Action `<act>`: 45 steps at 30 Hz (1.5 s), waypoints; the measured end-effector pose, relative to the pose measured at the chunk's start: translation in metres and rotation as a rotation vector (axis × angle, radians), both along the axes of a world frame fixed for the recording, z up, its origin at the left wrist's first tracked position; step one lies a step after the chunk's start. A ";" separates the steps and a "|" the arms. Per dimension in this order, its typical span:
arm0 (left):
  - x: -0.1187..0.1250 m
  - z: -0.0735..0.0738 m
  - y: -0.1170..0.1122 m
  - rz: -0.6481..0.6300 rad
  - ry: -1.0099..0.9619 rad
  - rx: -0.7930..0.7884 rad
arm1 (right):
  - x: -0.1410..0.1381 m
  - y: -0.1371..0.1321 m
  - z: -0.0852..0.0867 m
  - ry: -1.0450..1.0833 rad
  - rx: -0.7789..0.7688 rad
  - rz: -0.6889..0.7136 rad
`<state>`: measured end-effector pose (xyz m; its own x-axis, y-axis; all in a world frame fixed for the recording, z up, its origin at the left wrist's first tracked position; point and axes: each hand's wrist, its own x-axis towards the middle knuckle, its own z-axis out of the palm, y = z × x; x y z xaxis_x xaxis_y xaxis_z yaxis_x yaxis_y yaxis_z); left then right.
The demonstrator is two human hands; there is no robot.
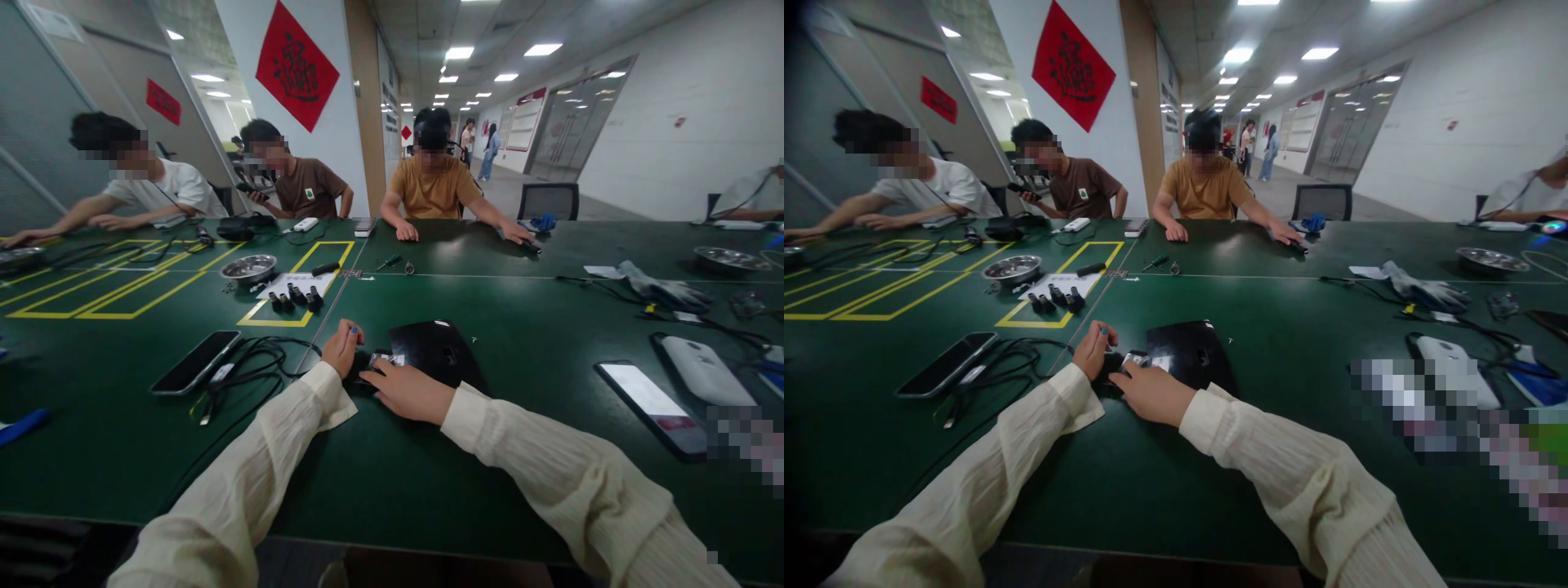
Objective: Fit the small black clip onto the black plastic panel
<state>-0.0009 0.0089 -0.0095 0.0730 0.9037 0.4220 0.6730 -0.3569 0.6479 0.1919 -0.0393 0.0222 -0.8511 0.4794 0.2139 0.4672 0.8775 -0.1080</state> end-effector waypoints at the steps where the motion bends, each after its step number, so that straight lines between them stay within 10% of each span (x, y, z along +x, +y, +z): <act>1: 0.000 -0.001 0.001 0.005 -0.019 0.003 | 0.002 0.001 0.000 -0.003 0.006 0.017; 10: 0.002 -0.005 0.006 0.002 -0.075 -0.031 | -0.004 -0.009 -0.007 -0.046 0.034 -0.090; 28: 0.003 -0.004 0.005 -0.040 -0.165 -0.117 | 0.007 -0.020 0.021 0.054 -0.037 0.158; 37: 0.002 -0.005 0.006 -0.085 -0.144 -0.119 | 0.050 0.045 0.055 0.671 -0.741 -0.338; 45: 0.001 -0.008 0.007 -0.079 -0.129 -0.118 | 0.091 0.070 0.066 0.482 -0.658 -0.584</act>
<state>0.0003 0.0154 -0.0172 0.0977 0.9412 0.3234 0.5546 -0.3214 0.7675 0.2833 0.0309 0.0886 -0.3373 0.9413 0.0159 0.5837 0.2223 -0.7810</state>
